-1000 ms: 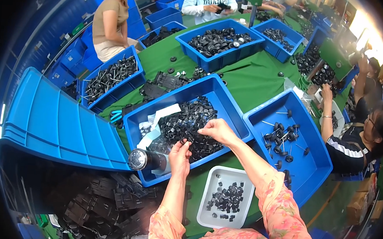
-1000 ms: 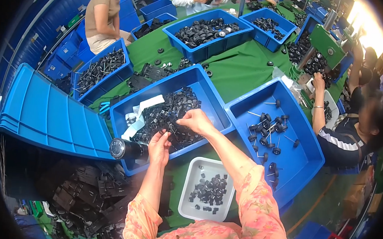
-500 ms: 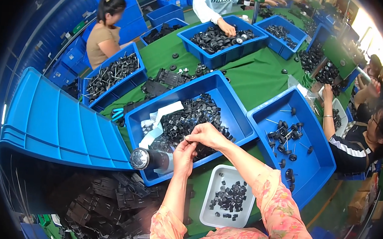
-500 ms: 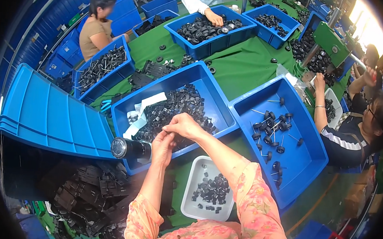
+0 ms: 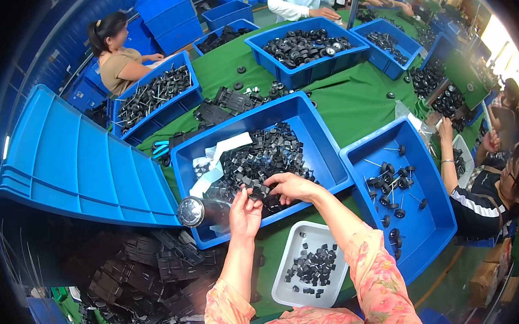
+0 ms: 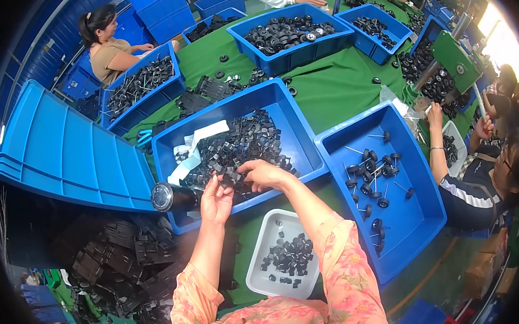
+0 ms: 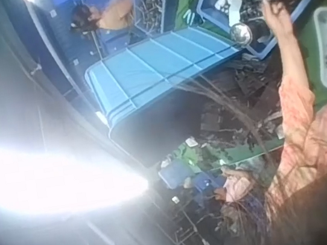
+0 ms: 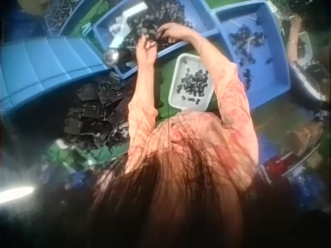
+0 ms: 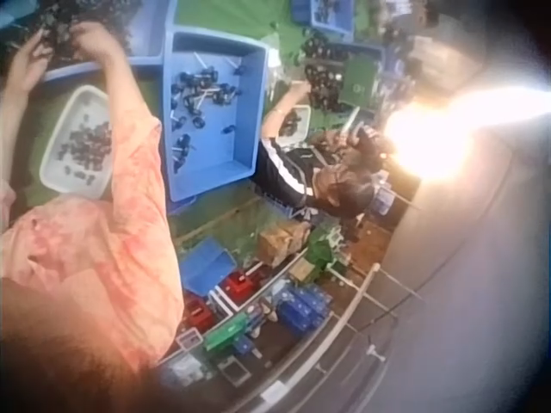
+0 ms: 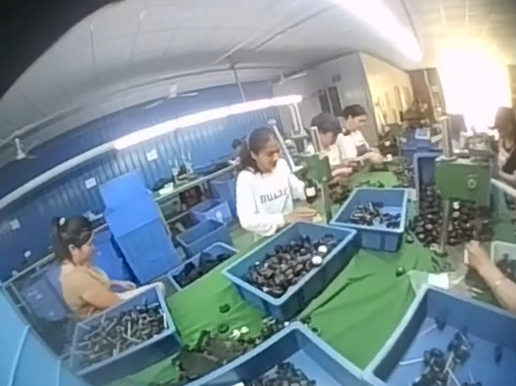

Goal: The person picks small black plastic components from production bins and assembles them by hand.

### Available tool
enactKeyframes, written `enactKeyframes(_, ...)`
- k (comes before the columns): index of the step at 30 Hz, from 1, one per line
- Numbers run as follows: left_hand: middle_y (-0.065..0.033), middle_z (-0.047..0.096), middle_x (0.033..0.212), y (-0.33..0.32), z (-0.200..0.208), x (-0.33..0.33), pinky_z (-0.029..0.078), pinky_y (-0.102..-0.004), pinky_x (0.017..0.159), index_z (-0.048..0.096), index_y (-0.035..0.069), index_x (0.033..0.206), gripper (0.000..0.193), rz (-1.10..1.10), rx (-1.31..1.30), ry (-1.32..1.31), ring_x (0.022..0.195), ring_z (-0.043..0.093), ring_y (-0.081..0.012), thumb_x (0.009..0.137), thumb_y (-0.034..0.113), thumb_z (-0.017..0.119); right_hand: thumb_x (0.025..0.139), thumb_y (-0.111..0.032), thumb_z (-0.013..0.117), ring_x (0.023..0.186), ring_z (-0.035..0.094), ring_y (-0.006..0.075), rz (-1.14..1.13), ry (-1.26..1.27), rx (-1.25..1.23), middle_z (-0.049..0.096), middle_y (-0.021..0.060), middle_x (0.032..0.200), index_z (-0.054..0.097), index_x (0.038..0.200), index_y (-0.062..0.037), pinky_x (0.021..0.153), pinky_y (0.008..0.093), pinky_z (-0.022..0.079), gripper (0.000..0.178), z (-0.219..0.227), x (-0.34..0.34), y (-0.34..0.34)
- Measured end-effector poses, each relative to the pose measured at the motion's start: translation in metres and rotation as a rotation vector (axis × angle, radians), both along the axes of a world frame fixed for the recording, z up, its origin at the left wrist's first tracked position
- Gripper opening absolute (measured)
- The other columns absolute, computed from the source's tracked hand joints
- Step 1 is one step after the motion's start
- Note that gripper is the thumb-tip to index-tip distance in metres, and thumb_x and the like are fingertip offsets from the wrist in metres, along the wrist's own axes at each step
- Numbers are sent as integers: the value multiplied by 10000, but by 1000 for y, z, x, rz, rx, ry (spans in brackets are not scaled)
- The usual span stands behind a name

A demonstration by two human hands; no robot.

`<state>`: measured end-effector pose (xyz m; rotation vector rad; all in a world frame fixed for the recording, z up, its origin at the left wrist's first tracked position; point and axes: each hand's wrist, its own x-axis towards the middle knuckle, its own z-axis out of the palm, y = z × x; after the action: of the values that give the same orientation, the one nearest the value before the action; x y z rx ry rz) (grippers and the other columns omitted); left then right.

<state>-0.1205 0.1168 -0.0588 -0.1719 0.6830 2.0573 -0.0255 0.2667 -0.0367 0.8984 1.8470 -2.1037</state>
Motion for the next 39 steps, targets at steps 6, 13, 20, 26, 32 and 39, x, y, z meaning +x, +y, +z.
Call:
enactKeyframes(6,-15,600,817,0,0,-1,377,-206,577,551,99,982,117,11,42,-51,532,406,-46,872,124,519,807,-64,546,565,549,79,-10,154,-426,613,67,792,554,1039,25,490,195,448,248,11,7,7)
enactKeyframes(13,-6,594,843,2,2,2,376,-201,569,550,123,970,104,85,56,-50,519,402,-45,874,108,512,752,-102,628,583,564,97,5,151,-39,622,71,714,617,869,32,488,211,446,178,19,20,0)
enactKeyframes(20,-25,605,824,-4,24,21,369,-192,512,553,108,974,140,66,-74,52,483,391,-37,840,70,556,756,-100,637,625,499,79,-640,426,785,582,49,771,645,873,-5,557,214,406,151,33,49,-18)
enactKeyframes(26,-42,594,860,-33,48,68,387,-193,517,527,50,980,169,17,-234,180,530,420,-44,818,48,575,721,-21,620,596,543,207,-442,549,1084,532,101,775,603,818,-10,524,283,445,99,52,54,-90)
enactKeyframes(32,-37,576,860,-75,69,92,405,-205,599,509,44,986,163,37,-134,172,619,456,-68,829,37,553,721,-19,615,643,567,257,-263,588,1181,518,115,771,584,815,-6,543,325,469,100,56,74,-137)
enactKeyframes(39,-40,578,873,-135,67,115,410,-219,581,518,66,1006,196,114,-176,43,599,460,-68,820,31,570,702,38,623,501,482,137,-402,636,973,492,91,773,577,785,15,442,243,407,98,71,88,-164)
